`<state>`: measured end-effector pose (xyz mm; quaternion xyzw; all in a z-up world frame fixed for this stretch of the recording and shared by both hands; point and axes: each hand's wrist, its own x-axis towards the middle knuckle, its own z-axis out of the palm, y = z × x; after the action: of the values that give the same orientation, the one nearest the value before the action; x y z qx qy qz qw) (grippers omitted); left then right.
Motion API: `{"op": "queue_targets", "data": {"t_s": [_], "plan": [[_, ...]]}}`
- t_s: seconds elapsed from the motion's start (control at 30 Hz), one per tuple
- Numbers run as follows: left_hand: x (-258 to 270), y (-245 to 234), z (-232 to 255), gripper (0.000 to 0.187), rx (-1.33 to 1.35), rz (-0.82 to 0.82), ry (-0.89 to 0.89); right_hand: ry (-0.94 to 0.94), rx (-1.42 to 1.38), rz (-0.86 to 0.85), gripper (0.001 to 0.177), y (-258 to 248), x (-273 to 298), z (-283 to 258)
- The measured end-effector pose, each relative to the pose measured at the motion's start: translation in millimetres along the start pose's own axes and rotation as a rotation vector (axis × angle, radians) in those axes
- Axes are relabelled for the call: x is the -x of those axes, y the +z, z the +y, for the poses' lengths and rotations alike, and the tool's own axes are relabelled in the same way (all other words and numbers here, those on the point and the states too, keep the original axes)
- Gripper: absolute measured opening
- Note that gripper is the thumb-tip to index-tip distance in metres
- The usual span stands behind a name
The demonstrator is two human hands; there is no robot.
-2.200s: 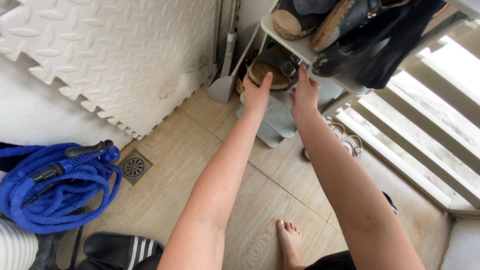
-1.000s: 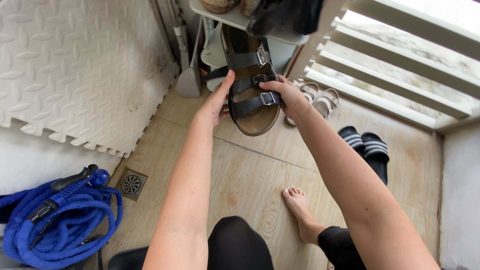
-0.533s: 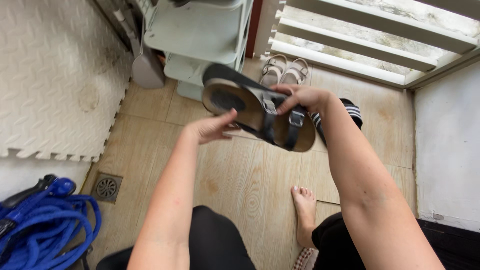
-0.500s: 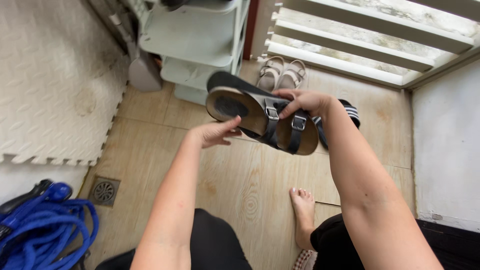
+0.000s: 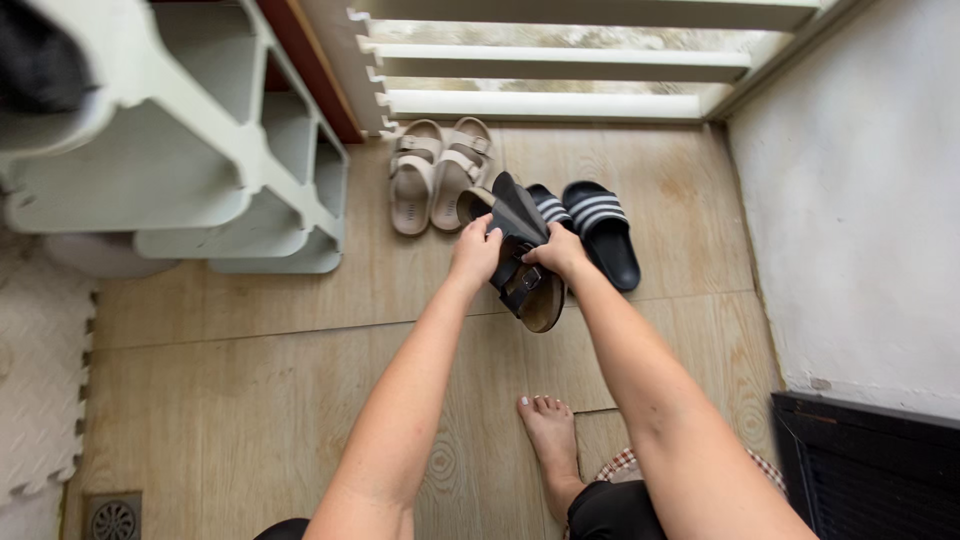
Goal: The person organizes several pairs of shoes and sandals on the floor and a plastic shoe rack. Then, using a handheld shower head, the person sprays water and wipes the shelves of the shoe rack to clean them.
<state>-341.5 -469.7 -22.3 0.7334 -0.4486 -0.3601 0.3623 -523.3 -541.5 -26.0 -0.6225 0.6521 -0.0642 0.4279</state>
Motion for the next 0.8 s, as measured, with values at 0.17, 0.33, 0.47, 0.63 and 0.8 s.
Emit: {"op": "queue_targets", "data": {"t_s": [0.17, 0.33, 0.47, 0.63, 0.8], "plan": [[-16, 27, 31, 0.051, 0.073, -0.106, 0.019, -0.035, 0.038, 0.133, 0.087, -20, -37, 55], [-16, 54, 63, 0.055, 0.008, -0.174, 0.045, 0.233, 0.040, 0.393, 0.094, -62, -51, 102], [-17, 74, 76, 0.054, 0.000, -0.211, 0.126, 0.403, 0.117, 0.650, 0.078, -106, -46, 151], [-30, 83, 76, 0.053, 0.009, -0.198, 0.126, 0.241, 0.041, 0.547, 0.093, -106, -71, 163], [-29, 73, 64, 0.053, 0.056, -0.184, 0.069, 0.317, 0.031, 0.553, 0.095, -108, -82, 113]]}}
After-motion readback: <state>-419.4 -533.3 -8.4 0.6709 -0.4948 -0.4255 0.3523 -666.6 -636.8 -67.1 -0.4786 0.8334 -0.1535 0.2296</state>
